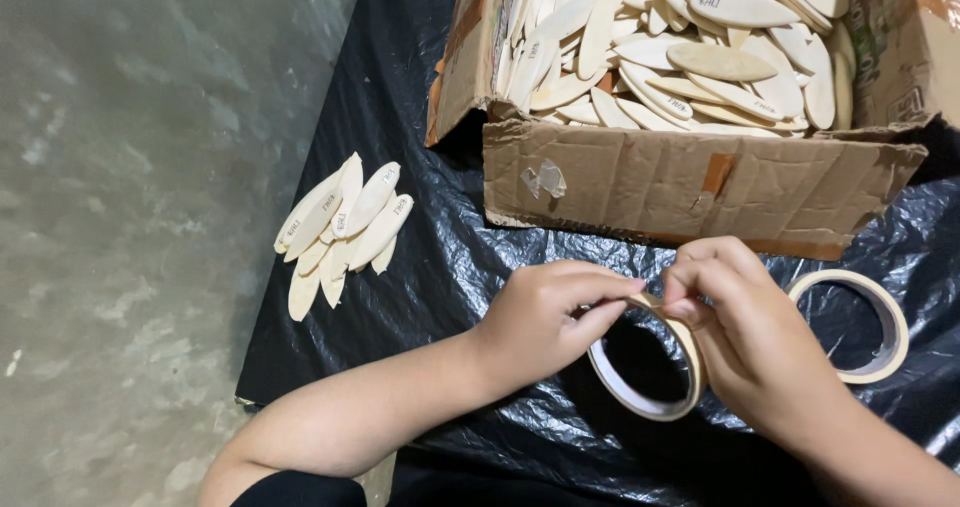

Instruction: The person applies tape to small wooden oval components by hand, taking them from a cardboard box and placing them on a work surface.

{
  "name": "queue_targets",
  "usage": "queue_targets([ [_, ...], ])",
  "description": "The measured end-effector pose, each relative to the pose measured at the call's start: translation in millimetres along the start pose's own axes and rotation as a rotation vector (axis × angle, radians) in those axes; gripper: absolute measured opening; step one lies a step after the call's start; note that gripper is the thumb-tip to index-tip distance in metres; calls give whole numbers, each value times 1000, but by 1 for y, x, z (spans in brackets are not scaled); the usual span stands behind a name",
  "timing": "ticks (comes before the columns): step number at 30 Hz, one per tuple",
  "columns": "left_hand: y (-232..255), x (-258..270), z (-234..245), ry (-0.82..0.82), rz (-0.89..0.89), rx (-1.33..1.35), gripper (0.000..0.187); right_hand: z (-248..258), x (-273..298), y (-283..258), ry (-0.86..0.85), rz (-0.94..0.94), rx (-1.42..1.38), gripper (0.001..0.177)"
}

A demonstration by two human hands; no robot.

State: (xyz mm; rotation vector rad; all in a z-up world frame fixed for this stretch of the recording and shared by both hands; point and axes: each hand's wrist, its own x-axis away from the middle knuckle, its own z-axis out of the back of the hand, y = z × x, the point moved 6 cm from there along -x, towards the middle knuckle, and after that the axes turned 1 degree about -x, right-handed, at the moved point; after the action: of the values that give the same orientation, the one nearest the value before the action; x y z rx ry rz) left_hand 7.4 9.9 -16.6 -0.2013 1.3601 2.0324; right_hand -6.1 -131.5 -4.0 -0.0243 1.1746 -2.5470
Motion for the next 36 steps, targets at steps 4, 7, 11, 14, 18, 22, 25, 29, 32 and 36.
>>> queue_targets([
  [4, -5, -9, 5, 24, 100, 88, 18, 7, 3, -6, 170, 63, -20, 12],
  [7, -11, -15, 5, 7, 150, 85, 16, 14, 6, -12, 246, 164, -49, 16],
  [11, -41, -13, -2, -10, 438, 298, 14, 19, 9, -18, 297, 183, -139, 14],
  [14, -61, -6, -6, -57, 674, 406, 14, 19, 15, -23, 284, 230, -183, 15],
  [18, -70, 1, -9, -232, 844, 224, 7, 15, 12, -19, 231, 200, -174, 17],
  [22, -55, -7, -7, -260, 496, 84, 18, 15, 8, -12, 263, 184, -251, 16],
  [25, -22, -20, -5, -327, 167, 18, 45, 10, 8, -2, 211, 163, -328, 17],
  [29, 9, -25, -4, -305, -171, 68, 22, 8, 5, 7, 189, 101, -266, 13],
  [32, 21, -27, -6, -306, -248, 81, 11, 11, 7, 14, 230, 46, -267, 13],
  [36, 14, -24, -9, -204, -183, 146, 31, 15, 6, 22, 275, 66, -335, 10],
])
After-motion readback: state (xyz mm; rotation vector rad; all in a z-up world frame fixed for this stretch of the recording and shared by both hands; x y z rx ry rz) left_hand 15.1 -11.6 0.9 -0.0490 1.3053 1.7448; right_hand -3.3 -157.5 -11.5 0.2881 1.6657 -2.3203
